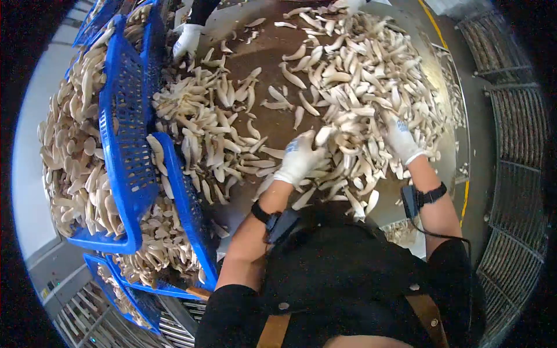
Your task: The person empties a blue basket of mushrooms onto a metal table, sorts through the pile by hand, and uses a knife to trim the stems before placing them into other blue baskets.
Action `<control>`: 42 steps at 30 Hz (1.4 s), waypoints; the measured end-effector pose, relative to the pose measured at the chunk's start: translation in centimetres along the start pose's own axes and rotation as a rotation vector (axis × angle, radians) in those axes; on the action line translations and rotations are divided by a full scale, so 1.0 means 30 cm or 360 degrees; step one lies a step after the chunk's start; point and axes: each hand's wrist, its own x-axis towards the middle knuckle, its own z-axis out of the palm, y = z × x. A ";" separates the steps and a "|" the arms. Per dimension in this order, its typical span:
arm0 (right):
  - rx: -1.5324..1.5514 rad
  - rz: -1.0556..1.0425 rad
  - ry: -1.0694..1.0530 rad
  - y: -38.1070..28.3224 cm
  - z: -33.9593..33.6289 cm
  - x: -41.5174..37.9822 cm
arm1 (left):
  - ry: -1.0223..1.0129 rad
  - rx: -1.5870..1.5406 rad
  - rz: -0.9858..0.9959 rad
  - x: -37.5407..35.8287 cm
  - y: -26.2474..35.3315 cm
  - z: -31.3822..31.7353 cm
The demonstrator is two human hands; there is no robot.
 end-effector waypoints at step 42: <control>0.0105 0.0074 -0.0214 -0.018 -0.149 0.159 | 0.0288 -0.0733 0.0045 0.244 0.170 -0.111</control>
